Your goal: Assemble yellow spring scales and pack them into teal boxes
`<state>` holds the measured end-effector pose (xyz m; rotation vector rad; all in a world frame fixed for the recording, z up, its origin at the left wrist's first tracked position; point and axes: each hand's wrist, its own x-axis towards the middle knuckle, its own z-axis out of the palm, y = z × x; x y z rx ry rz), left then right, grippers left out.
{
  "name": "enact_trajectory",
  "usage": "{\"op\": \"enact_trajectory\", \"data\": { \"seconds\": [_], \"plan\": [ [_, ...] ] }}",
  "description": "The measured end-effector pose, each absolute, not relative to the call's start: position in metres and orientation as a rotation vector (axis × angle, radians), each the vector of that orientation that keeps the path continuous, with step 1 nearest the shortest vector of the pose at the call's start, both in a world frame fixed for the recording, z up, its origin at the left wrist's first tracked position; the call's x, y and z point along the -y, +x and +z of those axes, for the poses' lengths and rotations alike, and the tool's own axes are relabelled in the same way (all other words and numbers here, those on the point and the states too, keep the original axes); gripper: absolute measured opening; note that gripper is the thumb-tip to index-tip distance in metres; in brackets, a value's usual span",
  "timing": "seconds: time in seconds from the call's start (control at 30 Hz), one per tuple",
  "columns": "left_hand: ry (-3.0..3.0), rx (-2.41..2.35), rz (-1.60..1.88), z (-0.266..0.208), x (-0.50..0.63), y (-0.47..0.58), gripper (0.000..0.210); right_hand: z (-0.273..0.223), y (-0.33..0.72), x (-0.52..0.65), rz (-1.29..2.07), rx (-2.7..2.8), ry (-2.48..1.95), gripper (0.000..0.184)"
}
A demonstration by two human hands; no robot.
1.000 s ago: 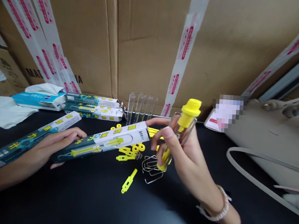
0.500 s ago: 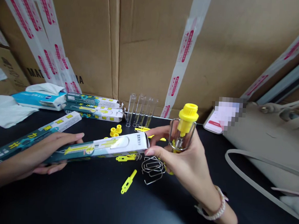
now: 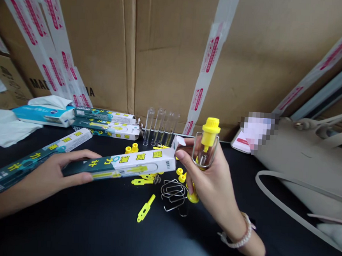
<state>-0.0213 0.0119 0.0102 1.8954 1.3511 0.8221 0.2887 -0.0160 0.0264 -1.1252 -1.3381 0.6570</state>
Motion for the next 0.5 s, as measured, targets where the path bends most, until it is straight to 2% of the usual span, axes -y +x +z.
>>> {"op": "enact_trajectory", "data": {
  "seconds": [0.2,0.4,0.5],
  "plan": [
    [2.203,-1.310,0.914,0.0091,-0.0103,-0.0240,0.041,0.0283,0.2879,0.0152,0.674,1.307,-1.164,0.043],
    [1.654,-1.291,0.782,0.0081,-0.0127,-0.0228,0.049,0.0278,0.2887,0.0166,0.634,1.329,-1.192,0.043],
    [1.590,-1.214,0.723,0.0038,-0.0160,-0.0245,0.052,0.0272,0.2868,0.0178,0.665,1.324,-1.169,0.041]
  ]
}}
